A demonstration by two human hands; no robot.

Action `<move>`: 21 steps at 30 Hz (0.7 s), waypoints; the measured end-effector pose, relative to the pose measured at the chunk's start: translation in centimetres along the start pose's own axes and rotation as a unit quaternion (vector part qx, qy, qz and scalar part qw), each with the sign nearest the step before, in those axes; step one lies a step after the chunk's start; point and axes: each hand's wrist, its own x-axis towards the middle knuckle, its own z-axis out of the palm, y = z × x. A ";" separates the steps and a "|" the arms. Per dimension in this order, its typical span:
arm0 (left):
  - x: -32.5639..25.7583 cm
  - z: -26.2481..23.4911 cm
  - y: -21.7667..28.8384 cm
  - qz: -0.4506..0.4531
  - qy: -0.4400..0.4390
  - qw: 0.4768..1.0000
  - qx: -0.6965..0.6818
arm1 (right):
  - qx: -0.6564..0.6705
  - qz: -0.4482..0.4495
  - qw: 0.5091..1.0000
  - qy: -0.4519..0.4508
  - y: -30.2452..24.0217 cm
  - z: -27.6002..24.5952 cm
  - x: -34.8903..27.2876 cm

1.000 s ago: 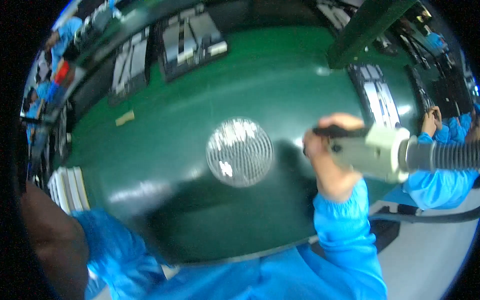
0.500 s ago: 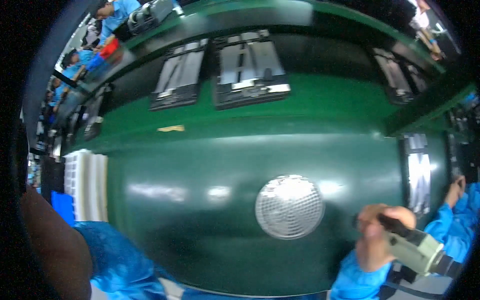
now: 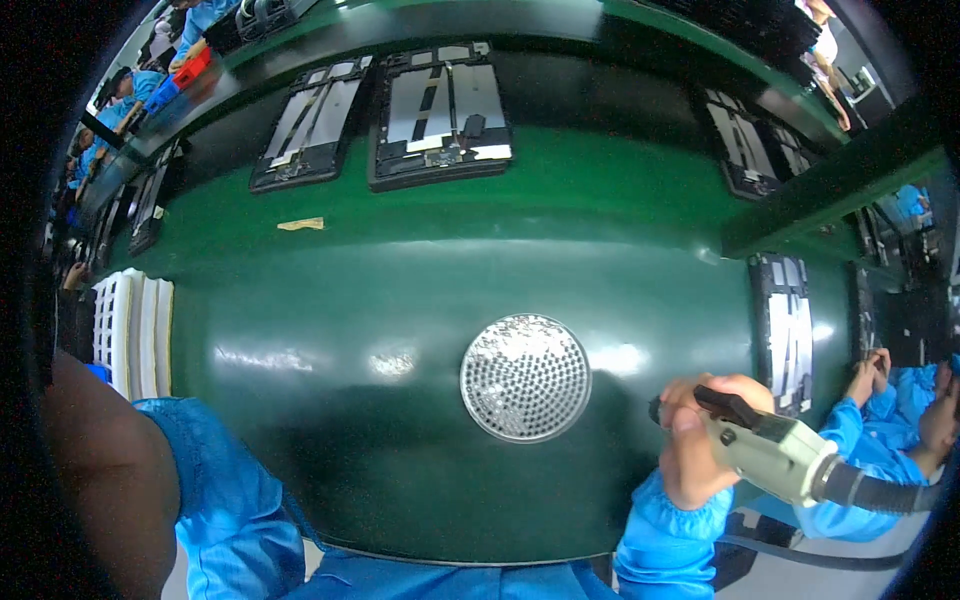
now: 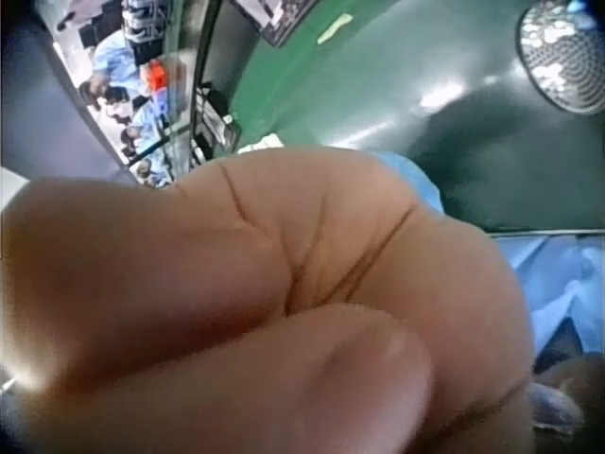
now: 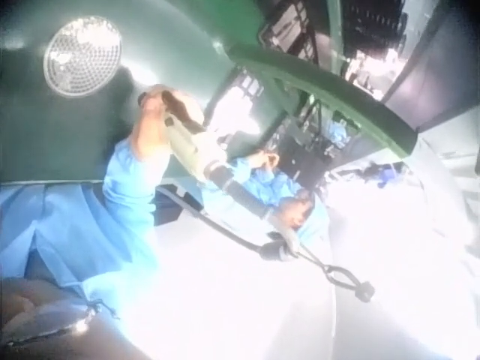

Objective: The person takes tablet frames from a conveyor shelf, aligns internal components by hand, drives screws into the frames using an electric screwdriver, and places the assembled tablet frames back onto the shelf.

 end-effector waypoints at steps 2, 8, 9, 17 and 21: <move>-0.4 -0.7 0.4 0.009 -0.007 1.000 0.008 | -0.002 0.003 1.000 -0.002 0.0 -0.5 -0.2; 0.6 0.3 0.4 0.070 -0.044 0.996 0.023 | 0.009 -0.001 1.000 0.003 0.0 -1.5 0.6; 0.4 0.1 0.1 0.089 -0.047 0.994 0.028 | -0.003 0.011 1.000 0.002 0.1 -1.6 0.7; -10.3 12.0 -16.7 -0.219 -0.343 0.899 0.164 | -0.013 0.134 0.990 -0.033 -0.5 -1.6 1.2; -10.0 12.7 -19.5 -0.228 -0.400 0.879 0.121 | -0.035 0.113 0.993 0.006 -0.4 -1.4 2.0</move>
